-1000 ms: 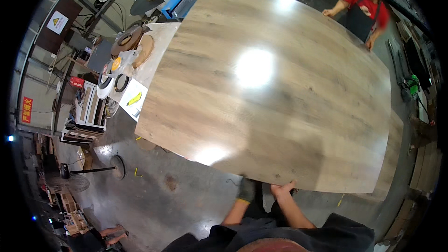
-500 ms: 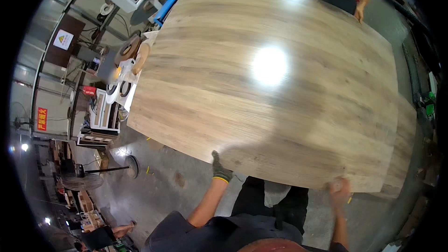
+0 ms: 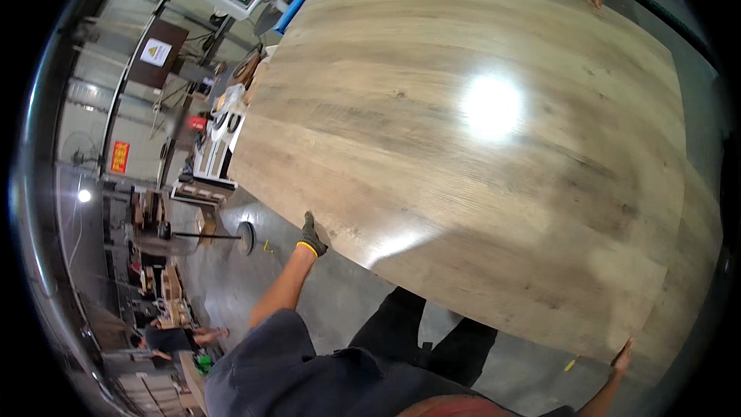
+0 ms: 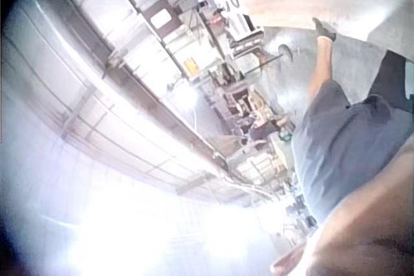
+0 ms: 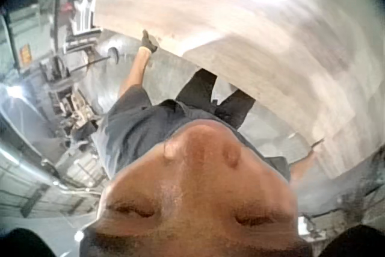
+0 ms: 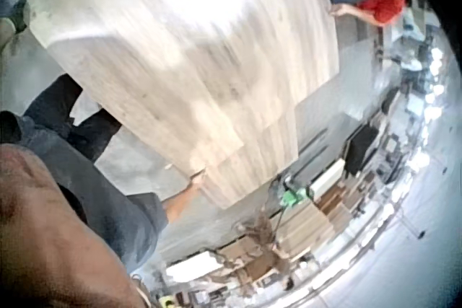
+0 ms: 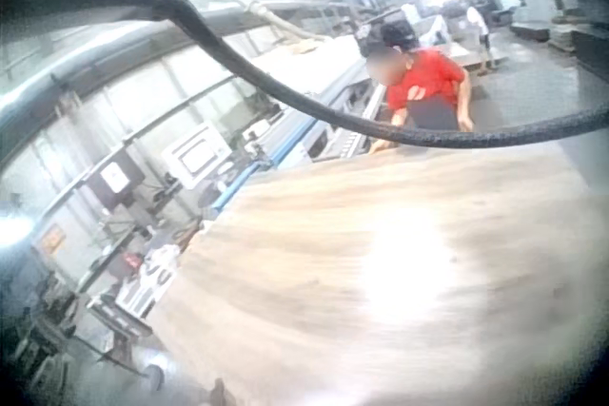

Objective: The person repeatedly lifts large, light-colored wood panels from a stack on the floor and places them onto a conveyor belt. The person wears gloves and coordinates with another worker to position the panels.

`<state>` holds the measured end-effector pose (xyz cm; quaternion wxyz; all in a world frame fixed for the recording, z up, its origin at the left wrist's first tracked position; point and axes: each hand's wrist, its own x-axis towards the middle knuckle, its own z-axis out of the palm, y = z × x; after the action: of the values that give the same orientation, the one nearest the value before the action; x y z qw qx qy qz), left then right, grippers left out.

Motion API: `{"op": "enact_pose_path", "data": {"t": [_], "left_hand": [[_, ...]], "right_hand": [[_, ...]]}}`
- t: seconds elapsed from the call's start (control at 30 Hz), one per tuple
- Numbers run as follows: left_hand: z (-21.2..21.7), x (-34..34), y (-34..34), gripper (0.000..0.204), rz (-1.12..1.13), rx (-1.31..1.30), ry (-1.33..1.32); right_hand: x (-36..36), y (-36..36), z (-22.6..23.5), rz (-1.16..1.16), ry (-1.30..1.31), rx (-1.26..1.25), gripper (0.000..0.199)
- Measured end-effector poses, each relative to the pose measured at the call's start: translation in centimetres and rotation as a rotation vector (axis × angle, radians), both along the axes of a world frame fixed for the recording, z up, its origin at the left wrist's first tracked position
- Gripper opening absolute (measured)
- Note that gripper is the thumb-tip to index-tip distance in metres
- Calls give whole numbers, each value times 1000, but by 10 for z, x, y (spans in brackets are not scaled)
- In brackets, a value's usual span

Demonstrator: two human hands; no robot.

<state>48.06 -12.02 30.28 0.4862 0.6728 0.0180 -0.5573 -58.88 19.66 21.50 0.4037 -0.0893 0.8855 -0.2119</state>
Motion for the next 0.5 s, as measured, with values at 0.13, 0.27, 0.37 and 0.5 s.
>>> {"op": "enact_pose_path", "data": {"t": [0.13,0.27,0.37,0.5], "left_hand": [[-22,-48,-3,74,-9,28,53],[-23,-42,-14,85,-58,57,25],[-1,-1,5,83,-86,1,14],[13,-16,-9,79,-54,-26,24]], "right_hand": [[-41,34,20,-17,128,-174,92],[-33,52,66,-105,149,-16,85],[43,30,141,-198,-83,-124,69],[46,81,176,-40,-61,-271,41]]}}
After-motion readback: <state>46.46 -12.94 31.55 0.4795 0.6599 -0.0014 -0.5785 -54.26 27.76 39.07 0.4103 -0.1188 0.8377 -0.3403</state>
